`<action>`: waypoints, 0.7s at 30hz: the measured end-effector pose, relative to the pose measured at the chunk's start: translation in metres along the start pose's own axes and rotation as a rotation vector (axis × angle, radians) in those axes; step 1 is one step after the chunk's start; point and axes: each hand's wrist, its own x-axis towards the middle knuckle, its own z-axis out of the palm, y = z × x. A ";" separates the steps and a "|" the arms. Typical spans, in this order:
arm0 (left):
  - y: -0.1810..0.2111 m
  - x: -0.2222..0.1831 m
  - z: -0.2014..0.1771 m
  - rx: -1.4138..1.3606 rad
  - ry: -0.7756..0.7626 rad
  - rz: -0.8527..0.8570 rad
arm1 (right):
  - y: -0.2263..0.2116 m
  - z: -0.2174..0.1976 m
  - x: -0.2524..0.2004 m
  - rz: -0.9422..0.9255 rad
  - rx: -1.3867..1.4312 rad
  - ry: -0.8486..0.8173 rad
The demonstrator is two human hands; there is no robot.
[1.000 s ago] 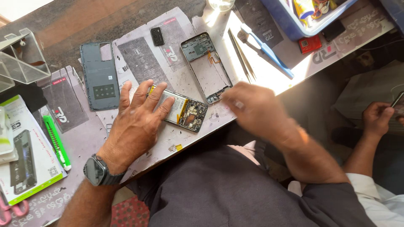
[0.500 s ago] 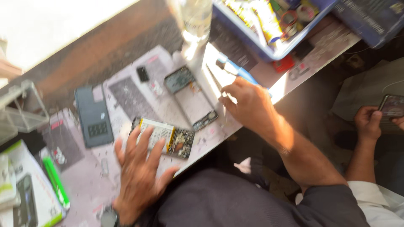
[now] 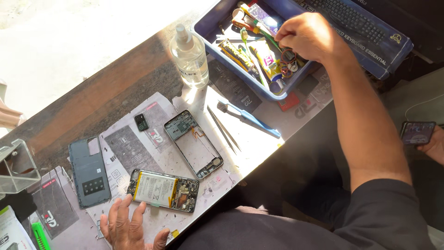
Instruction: The person cleans the internal components of a disassembled smartphone using a toothbrush and liquid. They then use a utility knife to pry out a small component, clean it, and reinsert it into the device.
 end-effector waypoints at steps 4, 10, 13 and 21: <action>-0.012 -0.007 0.003 0.027 -0.057 0.025 | -0.001 0.021 0.020 0.106 -0.115 -0.167; -0.024 -0.011 0.003 0.058 -0.136 0.021 | -0.013 0.039 0.005 0.089 -0.384 -0.128; -0.028 -0.011 0.002 0.031 -0.147 0.015 | -0.019 0.032 -0.005 0.005 -0.437 -0.035; -0.045 -0.011 -0.002 0.066 -0.215 0.057 | -0.026 0.053 0.012 -0.070 -0.392 -0.149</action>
